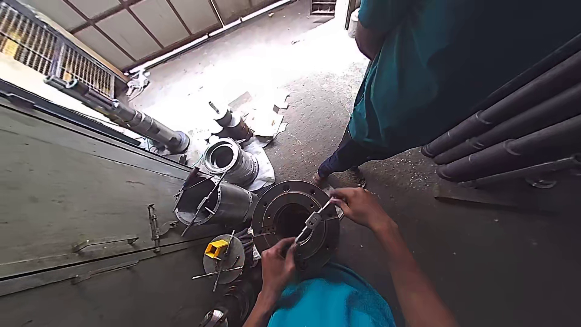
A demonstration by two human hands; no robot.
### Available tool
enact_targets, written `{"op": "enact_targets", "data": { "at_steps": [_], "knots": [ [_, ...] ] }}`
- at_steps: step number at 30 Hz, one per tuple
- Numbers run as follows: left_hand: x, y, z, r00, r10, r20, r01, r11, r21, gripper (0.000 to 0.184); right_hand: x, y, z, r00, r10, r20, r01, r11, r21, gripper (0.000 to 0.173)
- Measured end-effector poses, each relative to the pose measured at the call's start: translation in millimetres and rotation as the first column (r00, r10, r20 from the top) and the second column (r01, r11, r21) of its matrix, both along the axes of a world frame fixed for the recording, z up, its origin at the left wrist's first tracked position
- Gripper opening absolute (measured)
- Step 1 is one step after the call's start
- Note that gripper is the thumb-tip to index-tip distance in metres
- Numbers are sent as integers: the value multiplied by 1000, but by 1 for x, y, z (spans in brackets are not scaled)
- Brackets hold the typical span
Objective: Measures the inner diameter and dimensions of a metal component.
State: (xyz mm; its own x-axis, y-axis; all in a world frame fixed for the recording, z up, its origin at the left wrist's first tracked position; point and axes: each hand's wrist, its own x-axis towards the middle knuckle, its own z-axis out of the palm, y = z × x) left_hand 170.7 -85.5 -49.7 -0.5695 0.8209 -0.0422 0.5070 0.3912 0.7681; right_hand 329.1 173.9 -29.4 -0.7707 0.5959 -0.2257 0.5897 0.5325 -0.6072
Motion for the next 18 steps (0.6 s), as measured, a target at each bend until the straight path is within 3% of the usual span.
{"op": "enact_targets", "data": {
  "at_steps": [2,4,7,8,10,12,13,15,18],
  "knots": [
    [-23,30,7,968,102,230,-102,995,-11,19,19,-9,18,986,36,162,-23,996,-86,32],
    [-48,77,12,939,85,333,-78,996,-33,23,30,-32,25,963,128,236,-65,964,-259,36],
    [-52,162,24,925,-240,295,281,954,-104,24,5,-88,15,987,107,116,-26,837,-546,38],
    [-40,186,28,868,-423,260,466,875,-133,23,-13,-108,11,996,16,89,41,801,-597,36],
    [-8,214,31,655,-727,207,754,612,-237,26,-53,-142,11,985,-160,69,167,757,-631,28],
    [7,216,43,492,-852,180,844,416,-339,33,-78,-149,21,979,-163,122,204,773,-601,28],
    [1,207,50,491,-853,174,841,413,-349,37,-78,-146,22,984,-150,98,179,778,-602,28],
    [-28,173,52,621,-773,129,776,585,-233,38,-51,-130,14,991,-131,-21,94,804,-587,34],
    [-73,103,38,787,-606,117,616,782,-91,33,-8,-88,10,951,-167,-258,112,970,-216,31]
  ]
}}
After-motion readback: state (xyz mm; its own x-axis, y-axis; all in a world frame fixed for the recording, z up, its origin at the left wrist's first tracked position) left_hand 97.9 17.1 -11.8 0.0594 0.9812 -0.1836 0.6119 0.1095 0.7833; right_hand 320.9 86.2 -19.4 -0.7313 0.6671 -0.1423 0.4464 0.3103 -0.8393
